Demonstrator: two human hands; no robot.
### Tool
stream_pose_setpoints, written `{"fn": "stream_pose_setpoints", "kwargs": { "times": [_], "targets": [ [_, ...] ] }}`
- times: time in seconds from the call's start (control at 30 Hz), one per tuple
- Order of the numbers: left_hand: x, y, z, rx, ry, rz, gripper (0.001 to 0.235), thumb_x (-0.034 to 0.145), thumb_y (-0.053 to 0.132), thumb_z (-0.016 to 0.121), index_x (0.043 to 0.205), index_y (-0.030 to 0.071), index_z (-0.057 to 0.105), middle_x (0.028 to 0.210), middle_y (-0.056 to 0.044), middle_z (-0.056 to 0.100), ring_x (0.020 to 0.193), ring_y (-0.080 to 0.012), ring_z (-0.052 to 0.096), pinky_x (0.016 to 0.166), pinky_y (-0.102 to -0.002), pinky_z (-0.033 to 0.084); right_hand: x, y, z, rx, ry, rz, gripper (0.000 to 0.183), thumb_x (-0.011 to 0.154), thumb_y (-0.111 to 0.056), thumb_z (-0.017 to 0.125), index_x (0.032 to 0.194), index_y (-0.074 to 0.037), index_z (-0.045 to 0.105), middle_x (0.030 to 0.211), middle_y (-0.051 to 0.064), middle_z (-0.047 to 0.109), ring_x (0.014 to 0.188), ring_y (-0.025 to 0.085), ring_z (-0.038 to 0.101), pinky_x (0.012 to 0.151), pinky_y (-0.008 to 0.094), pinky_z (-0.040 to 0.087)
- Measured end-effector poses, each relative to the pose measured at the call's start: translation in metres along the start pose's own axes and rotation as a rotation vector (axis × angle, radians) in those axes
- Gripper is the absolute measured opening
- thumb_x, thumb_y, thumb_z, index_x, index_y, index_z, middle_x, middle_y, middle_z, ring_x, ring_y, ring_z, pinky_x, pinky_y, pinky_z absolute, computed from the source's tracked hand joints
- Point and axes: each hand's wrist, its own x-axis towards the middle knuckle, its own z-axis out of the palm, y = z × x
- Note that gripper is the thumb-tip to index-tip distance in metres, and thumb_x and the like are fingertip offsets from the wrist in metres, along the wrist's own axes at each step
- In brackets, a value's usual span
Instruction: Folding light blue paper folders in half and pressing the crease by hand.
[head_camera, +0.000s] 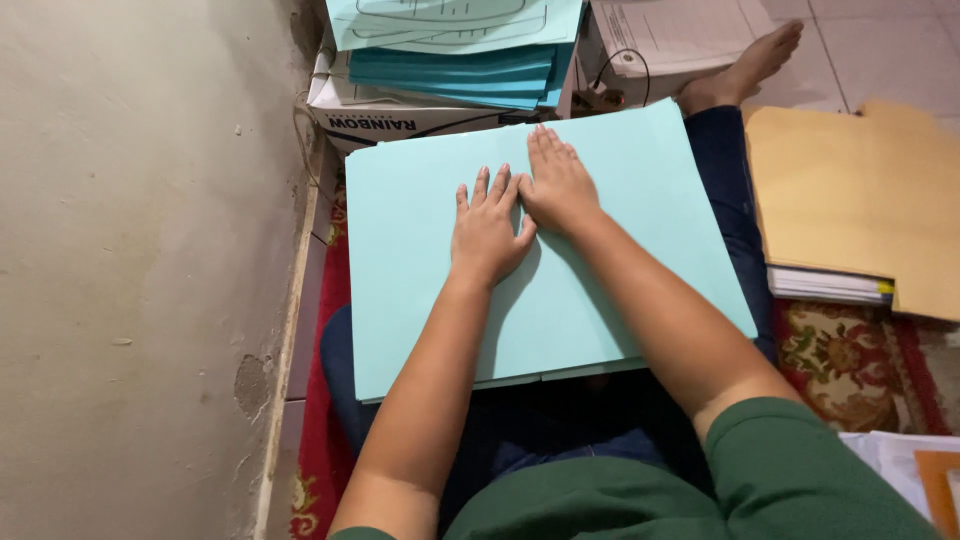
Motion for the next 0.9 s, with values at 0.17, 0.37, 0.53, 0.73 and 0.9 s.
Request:
{"fn": "stream_pose_setpoints", "kwargs": {
  "times": [0.17, 0.37, 0.53, 0.73, 0.9],
  "targets": [
    [0.004, -0.003, 0.003, 0.004, 0.01, 0.014, 0.064, 0.095, 0.042, 0.047, 0.154, 0.019, 0.049, 0.163, -0.008, 0.041, 0.154, -0.0316, 0.031, 0.124, -0.057, 0.018, -0.012, 0.056, -0.029, -0.072, 0.001, 0.146, 0.076, 0.101, -0.05, 0.043, 0.155, 0.003, 0.043, 0.161, 0.024, 0.04, 0.151, 0.035, 0.036, 0.121, 0.049, 0.025],
    [0.004, 0.0, -0.004, -0.02, -0.021, 0.0, 0.062, 0.096, 0.043, 0.045, 0.153, 0.019, 0.049, 0.163, -0.008, 0.041, 0.154, -0.0316, 0.031, 0.124, -0.057, 0.018, -0.075, 0.116, -0.042, -0.106, -0.037, 0.326, 0.08, 0.1, -0.049, 0.036, 0.159, 0.004, 0.033, 0.168, 0.023, 0.027, 0.157, 0.035, 0.021, 0.127, 0.049, 0.014],
    [0.004, -0.001, 0.002, -0.032, 0.007, -0.01, 0.059, 0.097, 0.042, 0.046, 0.152, 0.02, 0.051, 0.162, -0.01, 0.043, 0.153, -0.0317, 0.032, 0.123, -0.057, 0.018, -0.163, 0.091, -0.06, -0.215, 0.051, 0.18, 0.07, 0.098, -0.036, 0.042, 0.155, 0.006, 0.042, 0.162, 0.026, 0.04, 0.152, 0.037, 0.035, 0.125, 0.046, 0.024],
    [0.0, 0.005, -0.003, 0.007, 0.007, 0.007, 0.063, 0.096, 0.047, 0.047, 0.152, 0.019, 0.051, 0.162, -0.012, 0.041, 0.154, -0.035, 0.03, 0.123, -0.06, 0.017, -0.152, 0.081, -0.081, -0.139, -0.031, 0.165, 0.076, 0.1, -0.044, 0.041, 0.156, 0.008, 0.037, 0.164, 0.028, 0.034, 0.154, 0.039, 0.03, 0.126, 0.048, 0.02],
    [0.001, 0.006, -0.006, 0.011, -0.018, 0.003, 0.063, 0.096, 0.047, 0.046, 0.153, 0.02, 0.05, 0.163, -0.011, 0.04, 0.154, -0.0357, 0.03, 0.123, -0.061, 0.017, -0.064, 0.102, -0.069, -0.109, -0.178, 0.236, 0.085, 0.102, -0.057, 0.03, 0.161, 0.004, 0.027, 0.17, 0.023, 0.021, 0.158, 0.035, 0.016, 0.129, 0.047, 0.009]
  ]
}}
